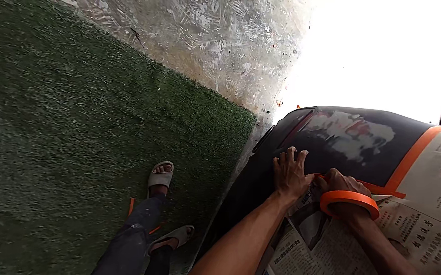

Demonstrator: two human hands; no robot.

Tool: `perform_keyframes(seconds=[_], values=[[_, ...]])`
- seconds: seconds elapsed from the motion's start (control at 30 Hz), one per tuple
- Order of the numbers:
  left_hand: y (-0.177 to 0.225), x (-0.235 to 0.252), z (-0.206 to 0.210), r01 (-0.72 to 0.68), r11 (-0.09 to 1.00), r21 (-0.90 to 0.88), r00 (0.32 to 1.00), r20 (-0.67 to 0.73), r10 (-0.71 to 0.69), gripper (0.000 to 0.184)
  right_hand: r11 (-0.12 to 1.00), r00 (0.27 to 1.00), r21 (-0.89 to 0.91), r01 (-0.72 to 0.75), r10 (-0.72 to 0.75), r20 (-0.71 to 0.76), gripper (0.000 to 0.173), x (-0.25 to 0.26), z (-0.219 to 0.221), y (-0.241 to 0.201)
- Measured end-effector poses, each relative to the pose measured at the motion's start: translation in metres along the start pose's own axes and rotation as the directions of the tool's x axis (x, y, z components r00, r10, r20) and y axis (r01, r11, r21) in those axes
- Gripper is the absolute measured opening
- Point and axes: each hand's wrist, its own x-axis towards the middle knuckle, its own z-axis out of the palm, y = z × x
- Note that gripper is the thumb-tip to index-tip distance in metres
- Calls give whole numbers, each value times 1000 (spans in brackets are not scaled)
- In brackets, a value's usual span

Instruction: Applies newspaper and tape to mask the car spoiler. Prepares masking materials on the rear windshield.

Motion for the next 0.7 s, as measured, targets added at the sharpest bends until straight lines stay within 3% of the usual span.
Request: perform_keyframes(seconds=[0.1,0.23,0.43,0.53,0.7], values=[[-1,2,1,-42,998,48,999,0,42,69,1000,1000,24,3,-4,20,44,2,-1,4],[-1,2,3,-11,1000,-22,1000,2,11,66,999,999,51,9,-11,50,47,-9,-12,10],[0,8,1,-9,1000,-2,998,54,9,66,996,996,50,-72,74,-41,41,-13,-18,20],[0,9,-1,-15,1000,-13,998,67,16,66,999,999,53,-11,13,-39,35,-6,-16,29],[1,7,4,-129,990,63,991,46,127,58,992,993,120,40,-27,-115,40,-1,-12,34]])
